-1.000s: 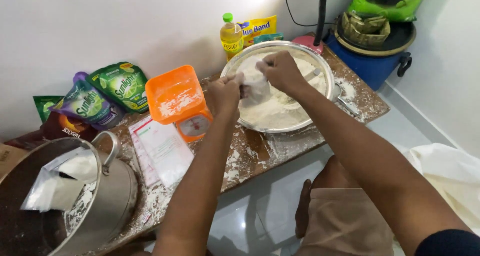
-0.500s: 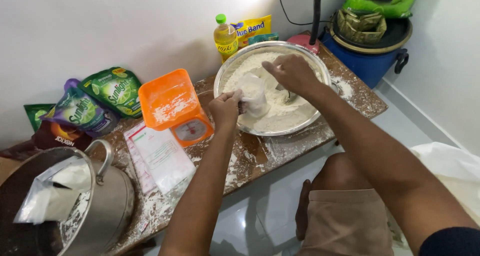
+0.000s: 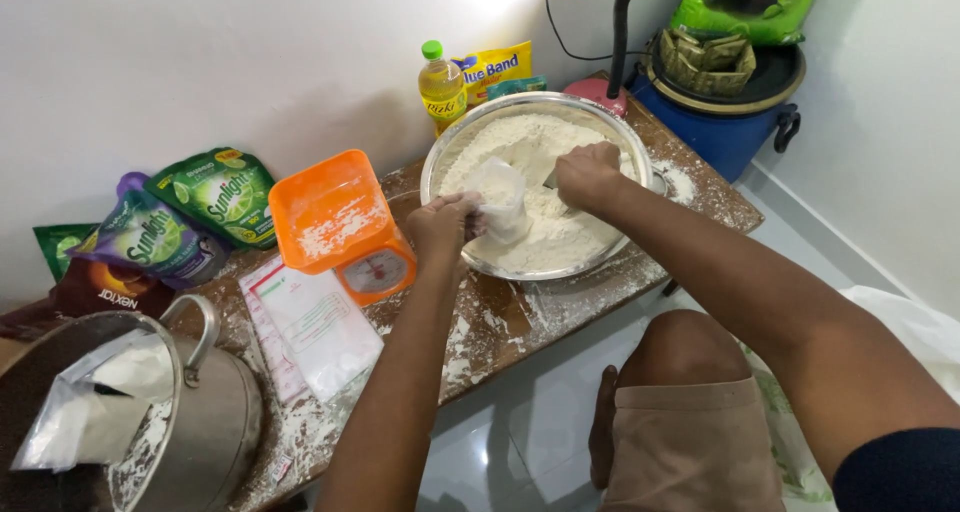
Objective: Scooping flour from a large bowl into small plastic bags, weighing them on a scale, and placing them into a metal pot.
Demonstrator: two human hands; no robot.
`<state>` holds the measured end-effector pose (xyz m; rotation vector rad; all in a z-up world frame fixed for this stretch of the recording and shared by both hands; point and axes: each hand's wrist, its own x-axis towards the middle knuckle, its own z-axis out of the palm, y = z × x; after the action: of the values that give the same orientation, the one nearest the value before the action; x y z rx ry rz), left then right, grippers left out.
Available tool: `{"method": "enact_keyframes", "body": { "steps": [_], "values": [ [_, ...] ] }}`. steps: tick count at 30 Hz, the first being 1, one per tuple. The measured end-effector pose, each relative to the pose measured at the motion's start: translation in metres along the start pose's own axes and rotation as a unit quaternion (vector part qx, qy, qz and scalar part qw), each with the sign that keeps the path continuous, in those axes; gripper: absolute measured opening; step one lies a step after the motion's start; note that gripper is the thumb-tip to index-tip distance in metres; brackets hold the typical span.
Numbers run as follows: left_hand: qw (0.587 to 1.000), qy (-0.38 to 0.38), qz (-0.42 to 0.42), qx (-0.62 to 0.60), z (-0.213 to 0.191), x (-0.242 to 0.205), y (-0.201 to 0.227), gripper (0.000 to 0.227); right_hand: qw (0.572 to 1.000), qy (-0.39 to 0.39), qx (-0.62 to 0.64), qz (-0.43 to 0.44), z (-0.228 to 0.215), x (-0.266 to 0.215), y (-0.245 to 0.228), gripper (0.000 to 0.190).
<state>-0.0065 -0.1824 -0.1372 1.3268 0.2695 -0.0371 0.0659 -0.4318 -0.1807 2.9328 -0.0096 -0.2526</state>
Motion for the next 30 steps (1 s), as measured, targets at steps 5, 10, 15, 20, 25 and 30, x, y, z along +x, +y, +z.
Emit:
{"method": "enact_keyframes", "body": {
  "steps": [5,10,15,20,25,30],
  "values": [
    [0.999,-0.022,-0.042,-0.011,-0.001,0.009,-0.007,0.021,0.994,0.056,-0.071,0.053,-0.028,-0.02,0.025,0.027],
    [0.999,0.004,-0.02,0.029,0.004,-0.002,0.003,0.018,0.994,0.072,0.021,0.079,-0.098,-0.058,0.034,0.032],
    [1.0,0.007,-0.016,0.011,0.007,-0.005,0.0,0.016,0.983,0.016,0.141,0.112,-0.106,-0.061,0.017,0.049],
    [1.0,-0.002,-0.02,-0.014,0.005,-0.008,-0.001,0.019,0.979,0.011,0.183,0.087,-0.041,-0.001,0.003,0.044],
    [0.999,0.0,-0.025,-0.029,0.0,-0.014,0.003,0.022,0.959,0.001,0.273,0.071,-0.037,-0.001,-0.015,0.052],
    [0.999,-0.008,-0.026,-0.039,-0.001,-0.008,0.0,0.021,0.939,0.008,0.332,0.083,-0.035,-0.006,-0.009,0.058]
  ]
}}
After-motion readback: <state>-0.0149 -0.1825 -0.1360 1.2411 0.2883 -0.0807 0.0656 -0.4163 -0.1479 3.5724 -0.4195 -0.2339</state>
